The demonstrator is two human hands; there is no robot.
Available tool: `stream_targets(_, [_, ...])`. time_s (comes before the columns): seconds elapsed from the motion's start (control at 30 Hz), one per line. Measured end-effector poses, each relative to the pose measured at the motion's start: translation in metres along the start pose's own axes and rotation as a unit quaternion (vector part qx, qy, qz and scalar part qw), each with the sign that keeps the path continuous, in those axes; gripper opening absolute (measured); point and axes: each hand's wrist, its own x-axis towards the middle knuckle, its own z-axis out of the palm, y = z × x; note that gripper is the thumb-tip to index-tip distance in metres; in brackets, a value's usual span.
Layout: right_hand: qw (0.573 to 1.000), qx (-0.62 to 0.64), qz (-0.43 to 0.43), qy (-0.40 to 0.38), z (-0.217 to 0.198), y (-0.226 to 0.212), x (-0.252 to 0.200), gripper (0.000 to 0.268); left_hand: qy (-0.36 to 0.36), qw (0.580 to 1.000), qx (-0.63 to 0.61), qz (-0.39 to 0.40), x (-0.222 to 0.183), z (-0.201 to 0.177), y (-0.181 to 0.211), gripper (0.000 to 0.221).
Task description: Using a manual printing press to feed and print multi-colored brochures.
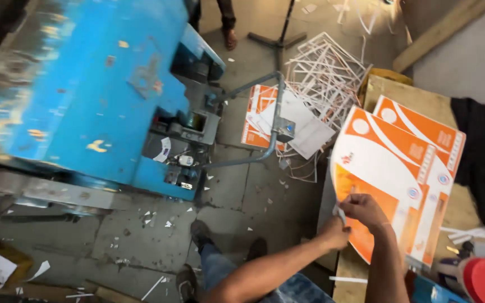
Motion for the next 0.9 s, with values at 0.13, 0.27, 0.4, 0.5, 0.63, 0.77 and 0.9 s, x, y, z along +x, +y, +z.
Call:
stream_targets(0.13, [0.959,0.272,0.077,-0.020,0.018,-0.002,-0.020,0.014,0.033,0.999,0.023,0.012,-0.028,-0.022,0.012,0.036])
stream_targets(0.27, [0.944,0.322,0.040,-0.056,0.021,0.005,-0.014,0.019,0.005,0.999,-0.042,-0.021,-0.044,-0.042,0.048,0.036])
stream_targets(0.4, [0.945,0.319,0.051,-0.051,0.022,0.008,-0.009,0.014,-0.026,0.991,-0.115,-0.059,-0.043,-0.044,0.042,0.035])
stream_targets(0.5, [0.947,0.316,0.022,-0.061,0.024,0.007,-0.004,0.018,-0.030,0.988,-0.134,-0.067,-0.034,-0.042,0.026,0.034])
stream_targets(0.63, [0.966,0.252,0.033,0.038,0.006,-0.052,-0.055,0.021,-0.039,0.968,-0.241,-0.062,-0.021,-0.035,0.000,0.034])
stream_targets(0.77, [0.964,-0.003,0.110,0.242,0.005,0.118,-0.069,0.030,-0.006,0.931,-0.355,-0.085,-0.006,-0.053,-0.013,0.034])
stream_targets(0.9, [0.889,0.346,0.212,0.211,0.042,0.184,-0.092,0.030,0.068,0.917,-0.388,-0.067,0.013,-0.107,0.033,0.033])
